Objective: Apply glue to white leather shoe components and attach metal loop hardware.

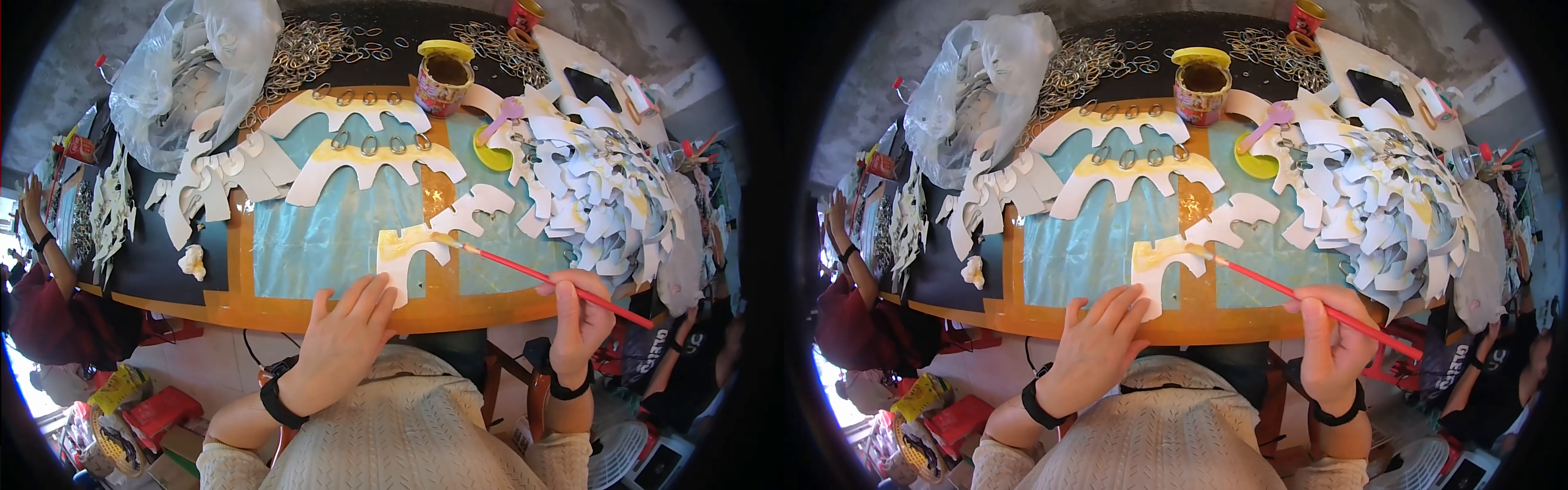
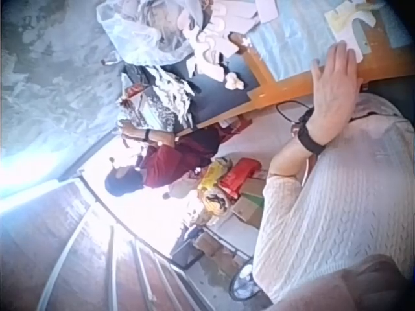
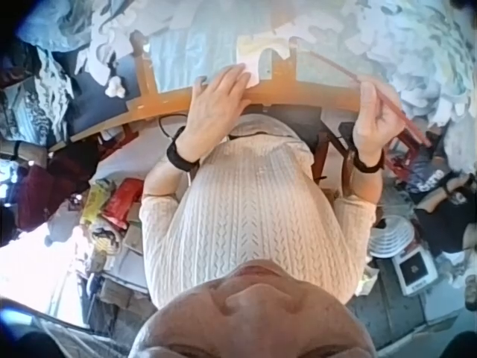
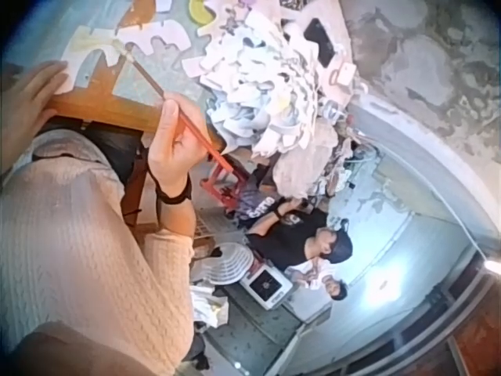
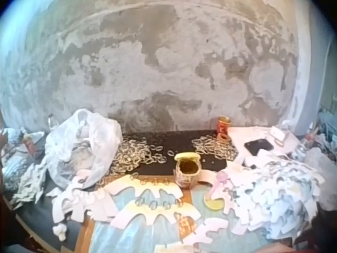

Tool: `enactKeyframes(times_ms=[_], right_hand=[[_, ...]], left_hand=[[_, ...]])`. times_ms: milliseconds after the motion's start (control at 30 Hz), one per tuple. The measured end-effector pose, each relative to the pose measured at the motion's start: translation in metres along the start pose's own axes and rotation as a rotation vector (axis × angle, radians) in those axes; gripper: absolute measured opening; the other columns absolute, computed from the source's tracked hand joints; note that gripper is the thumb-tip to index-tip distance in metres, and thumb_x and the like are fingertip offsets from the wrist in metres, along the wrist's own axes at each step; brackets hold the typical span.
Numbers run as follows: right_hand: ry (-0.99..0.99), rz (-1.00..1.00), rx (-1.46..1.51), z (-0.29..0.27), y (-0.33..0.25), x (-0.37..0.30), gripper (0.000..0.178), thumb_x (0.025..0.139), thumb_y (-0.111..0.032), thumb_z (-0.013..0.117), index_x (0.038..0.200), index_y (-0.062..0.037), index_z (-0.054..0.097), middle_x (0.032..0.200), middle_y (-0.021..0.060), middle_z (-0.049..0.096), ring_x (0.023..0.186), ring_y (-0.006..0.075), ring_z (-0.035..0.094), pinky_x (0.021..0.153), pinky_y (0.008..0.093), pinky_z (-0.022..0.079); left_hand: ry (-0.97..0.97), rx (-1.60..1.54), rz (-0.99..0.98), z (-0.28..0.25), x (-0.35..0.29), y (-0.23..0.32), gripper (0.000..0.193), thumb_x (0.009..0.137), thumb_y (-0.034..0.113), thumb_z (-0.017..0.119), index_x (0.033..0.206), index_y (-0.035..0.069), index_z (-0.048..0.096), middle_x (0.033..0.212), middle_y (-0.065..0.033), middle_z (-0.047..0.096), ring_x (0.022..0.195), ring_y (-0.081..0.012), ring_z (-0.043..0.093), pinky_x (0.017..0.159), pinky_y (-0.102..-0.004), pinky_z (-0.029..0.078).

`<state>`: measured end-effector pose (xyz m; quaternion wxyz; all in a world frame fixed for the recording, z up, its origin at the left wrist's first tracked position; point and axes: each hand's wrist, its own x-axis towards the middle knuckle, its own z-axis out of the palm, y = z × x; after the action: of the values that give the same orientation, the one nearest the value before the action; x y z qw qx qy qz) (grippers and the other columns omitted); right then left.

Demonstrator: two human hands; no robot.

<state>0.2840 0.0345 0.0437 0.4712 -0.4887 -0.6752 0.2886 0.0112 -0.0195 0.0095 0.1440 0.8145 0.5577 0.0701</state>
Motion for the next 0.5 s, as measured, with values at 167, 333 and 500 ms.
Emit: enactKeyframes(times_ms=[167,333,500], right_hand=[[-0.043,-0.025,-0.023,-0.008,-0.003,0.0,0.012,0.097,-0.001,0.055,0.103,0.0053,0.064,0.091,0.0142,0.067,0.077,0.0177,0.066,0.074,0.0275,0.05],[0.131,-0.07,0.201,-0.017,0.006,-0.002,0.015,0.099,-0.008,0.052,0.102,0.0037,0.061,0.086,0.0131,0.064,0.074,0.0178,0.062,0.075,0.0302,0.05],[0.216,-0.057,0.343,-0.027,0.007,0.004,0.022,0.103,-0.019,0.049,0.109,0.0015,0.055,0.085,0.0141,0.062,0.078,0.0207,0.059,0.074,0.0328,0.048]], left_hand=[[0.011,-0.024,0.001,0.0,0.0,-0.001,0.053,0.083,0.021,0.074,0.13,0.006,0.054,0.14,-0.0085,0.051,0.13,-0.0218,0.047,0.097,-0.0466,0.035],[0.02,-0.041,-0.006,0.001,-0.001,-0.001,0.054,0.082,0.019,0.076,0.13,0.006,0.054,0.14,-0.0089,0.05,0.129,-0.0231,0.048,0.098,-0.0484,0.035],[0.011,-0.034,-0.008,0.002,-0.001,-0.001,0.053,0.083,0.021,0.076,0.129,0.006,0.055,0.14,-0.0087,0.051,0.129,-0.023,0.048,0.098,-0.049,0.035]])
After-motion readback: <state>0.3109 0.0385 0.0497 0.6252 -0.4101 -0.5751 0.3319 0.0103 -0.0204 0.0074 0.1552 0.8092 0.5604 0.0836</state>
